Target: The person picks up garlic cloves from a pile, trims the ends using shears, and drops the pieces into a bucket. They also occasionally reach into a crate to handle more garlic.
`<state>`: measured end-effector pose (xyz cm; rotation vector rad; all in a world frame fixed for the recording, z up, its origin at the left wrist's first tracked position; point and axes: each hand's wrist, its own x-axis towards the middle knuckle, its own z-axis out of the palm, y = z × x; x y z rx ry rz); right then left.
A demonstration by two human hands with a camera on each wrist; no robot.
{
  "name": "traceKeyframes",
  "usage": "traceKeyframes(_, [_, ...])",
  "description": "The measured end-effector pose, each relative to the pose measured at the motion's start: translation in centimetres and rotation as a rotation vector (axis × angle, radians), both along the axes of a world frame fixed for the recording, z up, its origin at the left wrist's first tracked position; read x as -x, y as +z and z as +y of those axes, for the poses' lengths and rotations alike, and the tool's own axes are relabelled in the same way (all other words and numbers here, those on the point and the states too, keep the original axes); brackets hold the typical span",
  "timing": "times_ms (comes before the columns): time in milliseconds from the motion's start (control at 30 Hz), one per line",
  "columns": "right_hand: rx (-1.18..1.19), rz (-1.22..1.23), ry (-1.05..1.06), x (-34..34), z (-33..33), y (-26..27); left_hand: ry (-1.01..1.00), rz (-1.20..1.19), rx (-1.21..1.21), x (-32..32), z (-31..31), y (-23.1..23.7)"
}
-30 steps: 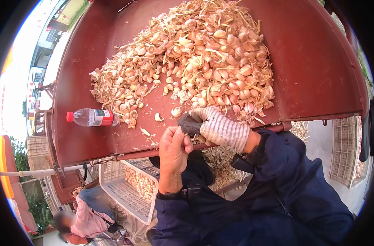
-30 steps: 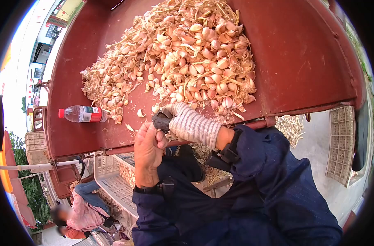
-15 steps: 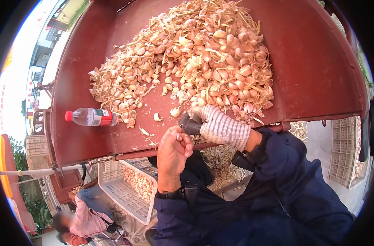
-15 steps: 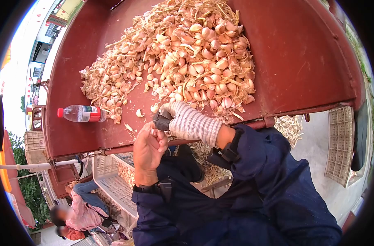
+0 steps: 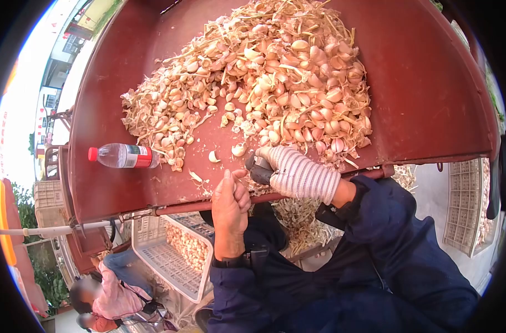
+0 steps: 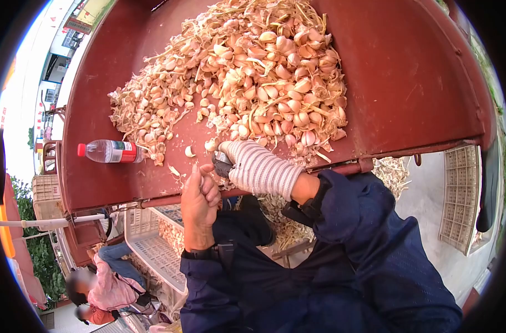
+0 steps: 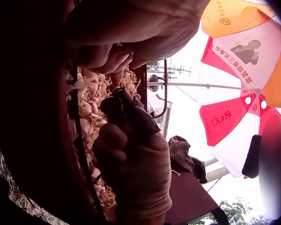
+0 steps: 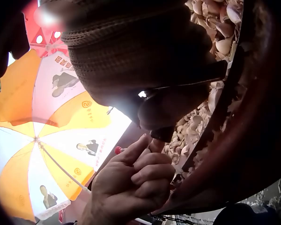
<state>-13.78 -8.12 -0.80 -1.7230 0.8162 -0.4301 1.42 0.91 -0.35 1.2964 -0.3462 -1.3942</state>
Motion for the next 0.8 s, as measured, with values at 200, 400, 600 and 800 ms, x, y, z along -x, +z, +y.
traceKeyframes(200, [0.158,0.007,0.060,-0.3,1.2,0.7,0.125,-0.060,-0.045,1.4,-0.1,0.2])
traceKeyframes(400, [0.448,0.037,0.055,0.0,1.5,1.2,0.160,-0.124,0.110,3.4,-0.3,-1.7])
traceKeyframes(600, [0.489,0.141,0.105,0.2,1.0,1.1,0.226,-0.117,0.070,4.5,-0.4,-0.8])
traceKeyframes(800, [0.401,0.039,0.146,0.6,0.5,0.7,0.071,-0.088,0.090,2.4,0.7,0.3])
